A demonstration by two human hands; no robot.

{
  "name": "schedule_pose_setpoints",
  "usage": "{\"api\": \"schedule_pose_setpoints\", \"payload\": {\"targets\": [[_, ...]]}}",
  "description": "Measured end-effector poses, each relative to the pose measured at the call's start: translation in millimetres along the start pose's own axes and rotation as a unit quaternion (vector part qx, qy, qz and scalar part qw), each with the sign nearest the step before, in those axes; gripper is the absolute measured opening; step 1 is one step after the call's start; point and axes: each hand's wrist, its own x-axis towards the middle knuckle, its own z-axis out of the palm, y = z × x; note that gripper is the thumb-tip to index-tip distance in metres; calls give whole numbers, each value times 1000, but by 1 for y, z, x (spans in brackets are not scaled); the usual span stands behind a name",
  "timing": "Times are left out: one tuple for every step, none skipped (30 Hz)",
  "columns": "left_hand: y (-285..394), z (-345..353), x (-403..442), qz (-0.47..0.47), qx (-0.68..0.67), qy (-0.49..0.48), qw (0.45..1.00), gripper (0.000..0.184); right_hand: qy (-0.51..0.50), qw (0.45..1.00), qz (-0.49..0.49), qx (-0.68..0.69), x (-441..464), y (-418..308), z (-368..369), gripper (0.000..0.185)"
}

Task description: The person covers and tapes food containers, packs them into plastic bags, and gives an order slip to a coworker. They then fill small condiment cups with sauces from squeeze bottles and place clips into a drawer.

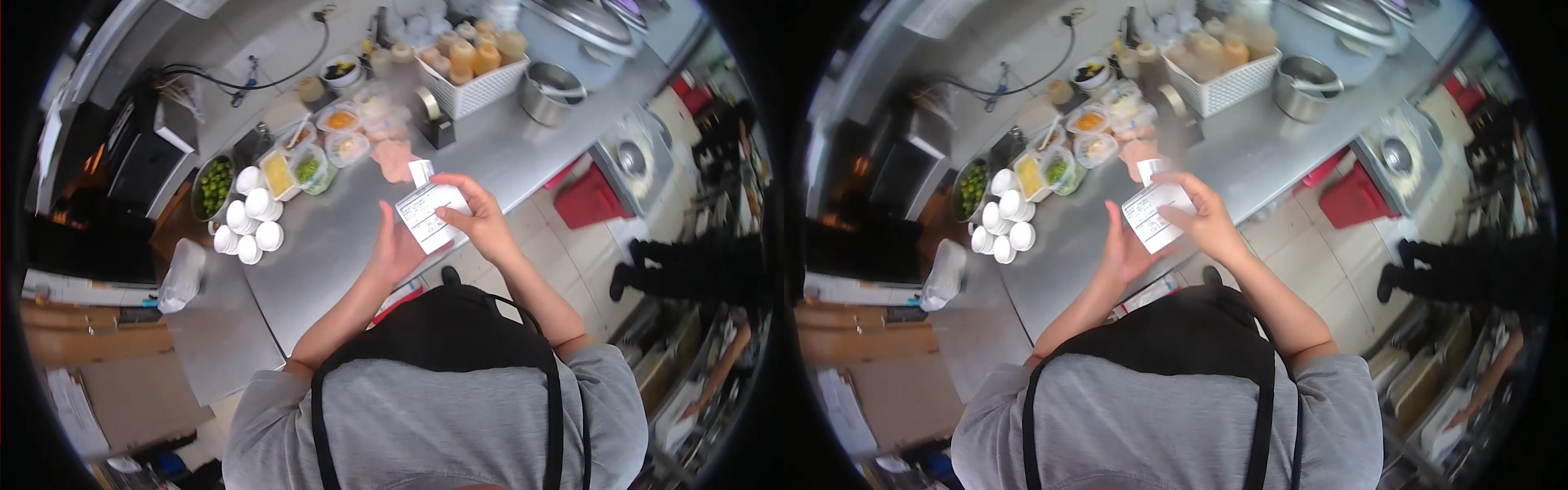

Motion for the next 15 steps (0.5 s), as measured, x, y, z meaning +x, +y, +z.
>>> {"api": "schedule_pose_setpoints", "payload": {"targets": [[-3,-1,6,-4,-3,-10,1000,85,9,999,50,14,-15,-6,1,32],[-4,-9,10,-25,-10,-14,1000,85,30,998,58,9,-28,-4,2,32],[-6,-21,14,-37,-2,-9,999,77,32,996,81,13,-40,-2,2,31],[-8,-30,19,-48,7,-6,999,69,34,994,102,17,-52,0,2,30],[-11,-33,23,-67,2,-13,998,69,77,993,88,-7,-63,1,5,25],[-15,-35,28,-75,72,13,994,58,96,991,93,-13,-76,0,4,25],[-22,-34,31,-80,145,36,986,46,91,990,85,-63,-89,-2,1,22],[-31,-25,32,-95,144,25,985,46,85,987,77,-114,-101,-5,-2,20],[-40,-12,34,-71,143,50,986,36,103,985,77,-118,-114,-11,-7,20],[-51,-2,37,-47,143,74,986,27,115,984,92,-98,-129,-21,-12,20],[-62,3,43,-54,146,38,987,28,128,983,107,-76,-146,-29,-18,20],[-73,8,49,-71,148,25,986,28,149,980,106,-80,-163,-35,-25,20],[-85,14,56,-85,122,-8,989,30,199,967,105,-117,-182,-42,-34,21],[-99,23,61,-99,96,-40,990,33,247,951,103,-154,-201,-48,-43,22],[-112,42,62,-145,48,-60,986,36,313,935,73,-150,-218,-48,-53,19]]}}
